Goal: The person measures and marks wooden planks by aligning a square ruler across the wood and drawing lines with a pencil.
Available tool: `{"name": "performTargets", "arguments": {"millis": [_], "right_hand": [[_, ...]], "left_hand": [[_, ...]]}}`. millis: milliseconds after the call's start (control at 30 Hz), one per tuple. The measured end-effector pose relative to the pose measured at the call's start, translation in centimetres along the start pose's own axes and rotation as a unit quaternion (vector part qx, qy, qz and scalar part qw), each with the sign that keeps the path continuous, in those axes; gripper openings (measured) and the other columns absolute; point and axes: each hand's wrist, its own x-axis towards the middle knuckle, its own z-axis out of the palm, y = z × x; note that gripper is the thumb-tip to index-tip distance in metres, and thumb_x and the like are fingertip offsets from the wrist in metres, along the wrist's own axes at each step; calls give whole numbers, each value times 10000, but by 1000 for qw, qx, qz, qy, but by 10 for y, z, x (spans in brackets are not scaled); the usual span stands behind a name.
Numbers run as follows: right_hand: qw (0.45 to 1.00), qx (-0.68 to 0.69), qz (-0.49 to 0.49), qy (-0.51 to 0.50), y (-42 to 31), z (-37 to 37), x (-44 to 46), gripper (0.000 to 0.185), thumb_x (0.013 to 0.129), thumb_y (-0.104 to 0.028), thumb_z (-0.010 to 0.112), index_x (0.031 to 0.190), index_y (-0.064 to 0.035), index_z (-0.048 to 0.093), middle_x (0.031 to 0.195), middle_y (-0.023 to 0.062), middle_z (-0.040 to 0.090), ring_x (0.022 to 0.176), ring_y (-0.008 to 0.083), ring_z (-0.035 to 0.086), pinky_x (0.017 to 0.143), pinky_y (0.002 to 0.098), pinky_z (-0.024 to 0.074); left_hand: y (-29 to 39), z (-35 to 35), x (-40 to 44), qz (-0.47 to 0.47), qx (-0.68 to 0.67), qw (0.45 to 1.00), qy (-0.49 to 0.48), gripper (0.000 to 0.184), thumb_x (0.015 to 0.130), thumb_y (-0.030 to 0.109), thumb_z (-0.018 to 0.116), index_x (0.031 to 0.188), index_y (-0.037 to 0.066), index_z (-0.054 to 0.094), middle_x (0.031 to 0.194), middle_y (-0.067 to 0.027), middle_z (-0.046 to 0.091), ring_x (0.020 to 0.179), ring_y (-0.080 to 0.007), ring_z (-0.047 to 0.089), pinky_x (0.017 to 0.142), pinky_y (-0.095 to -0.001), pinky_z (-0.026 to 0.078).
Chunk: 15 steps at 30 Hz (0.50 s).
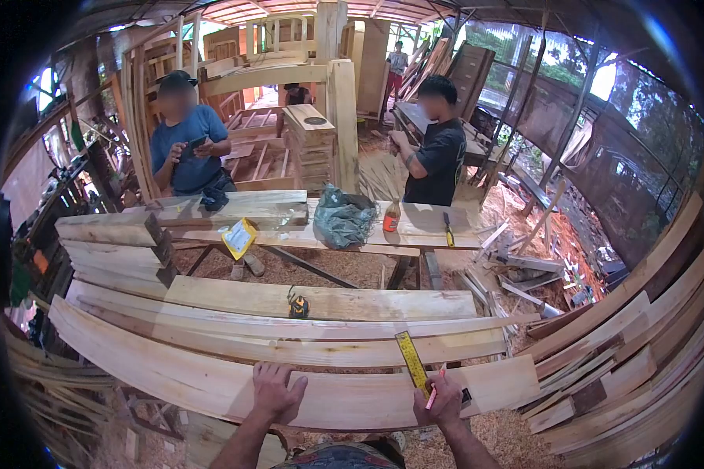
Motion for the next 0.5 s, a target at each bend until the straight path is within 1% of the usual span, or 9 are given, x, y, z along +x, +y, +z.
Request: {"name": "performTargets", "arguments": {"millis": [100,200,300,400,500], "right_hand": [[1000,-16,-6,-1,4,2,-2,331,731,-288,844,907,-72,667,746,144,627,671,354,653,614,464,521],[1000,0,8,-2,4,3,-2,348,722,-285,863,940,-112,655,766,129,642,724,369,669,654,481,506],[999,-3,33,-24,-3,-2,0,342,712,-279,853,931,-110,652,776,137,642,730,377,668,663,483,512],[999,-10,-37,20,14,10,-6,327,707,-274,835,916,-110,643,770,138,634,722,379,664,655,487,515],[1000,16,-9,18,14,13,-7,307,710,-259,822,894,-108,628,735,125,608,691,373,644,633,483,508]], "left_hand": [[0,0,1,0,3,1000,-4,378,834,450,794,979,103,754,984,-128,709,1011,-332,637,1065,-511,398],[-2,1,0,-1,6,1000,-7,380,838,457,791,981,106,757,983,-127,710,1015,-331,639,1066,-510,399],[-2,4,0,8,9,1000,-2,391,845,476,787,980,110,763,969,-126,713,1015,-328,643,1064,-511,406],[-9,7,-4,17,37,999,9,403,860,498,774,984,115,771,964,-124,722,1011,-320,653,1064,-519,414],[-10,6,-5,12,44,999,-1,413,875,513,758,994,117,776,974,-121,733,1009,-311,663,1062,-529,419]]}}
